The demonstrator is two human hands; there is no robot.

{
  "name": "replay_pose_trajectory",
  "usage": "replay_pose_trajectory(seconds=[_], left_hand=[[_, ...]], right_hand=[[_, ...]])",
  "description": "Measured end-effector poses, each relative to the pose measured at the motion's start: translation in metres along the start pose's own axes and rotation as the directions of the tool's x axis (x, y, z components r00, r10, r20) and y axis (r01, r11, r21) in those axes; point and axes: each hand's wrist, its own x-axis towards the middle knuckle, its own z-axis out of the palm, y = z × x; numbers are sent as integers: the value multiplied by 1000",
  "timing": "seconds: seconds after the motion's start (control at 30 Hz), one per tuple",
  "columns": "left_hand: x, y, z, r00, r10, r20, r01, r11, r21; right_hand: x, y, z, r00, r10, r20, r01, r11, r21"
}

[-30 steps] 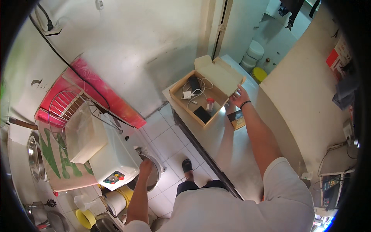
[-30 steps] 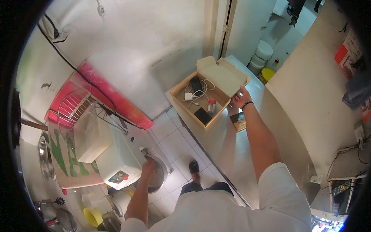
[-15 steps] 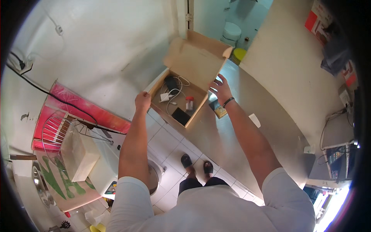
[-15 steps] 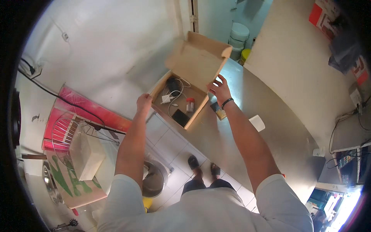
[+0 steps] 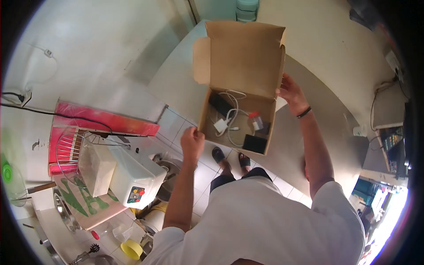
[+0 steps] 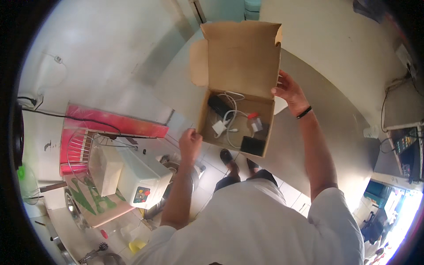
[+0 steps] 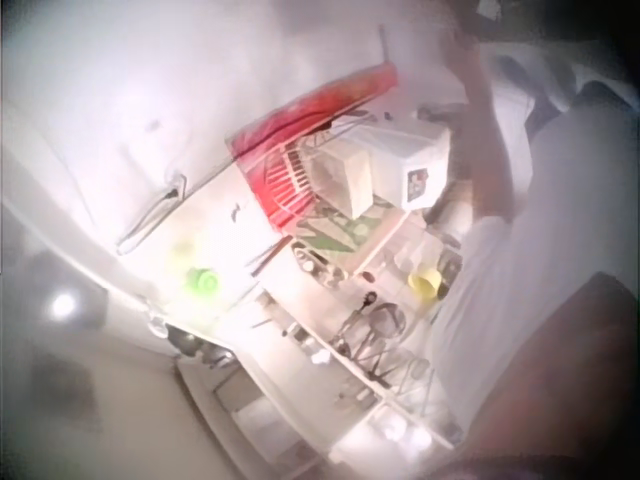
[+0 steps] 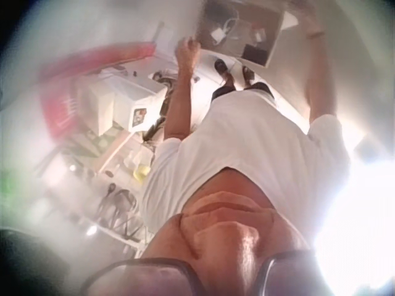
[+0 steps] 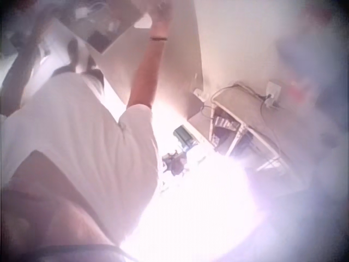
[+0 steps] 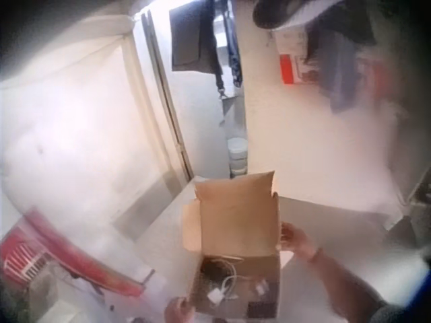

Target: The person shapes dough into rings and places them on baking trays, moves the trays into a proofer, washes a dish and a cloth in a sink, and then handles a cardboard box.

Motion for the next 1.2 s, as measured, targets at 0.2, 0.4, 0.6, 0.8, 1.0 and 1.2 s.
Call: replay_pose_trajectory(seconds=[0.2,0.4,0.6,0.8,1.0,1.2], left_hand=[[-28,21,38,958,-16,285,26,999,-29],[101,53,38,998,0,69,9,993,-122],[131,120,60,931,-35,364,60,997,-57],[74,121,63,971,18,238,-13,1000,-24],[29,59,43,836,289,466,-192,950,-245],[20,41,-15,805,198,559,-156,980,-122]], right_hand=[[-47,22,-62,997,75,9,-74,996,-42],[-53,36,-68,998,50,49,-49,999,-17],[-59,48,-70,997,-54,47,62,979,-195],[-99,58,-55,980,-177,-89,91,801,-592],[-122,73,-49,935,-316,164,308,490,-815],[-156,69,-59,959,-204,195,272,485,-831]])
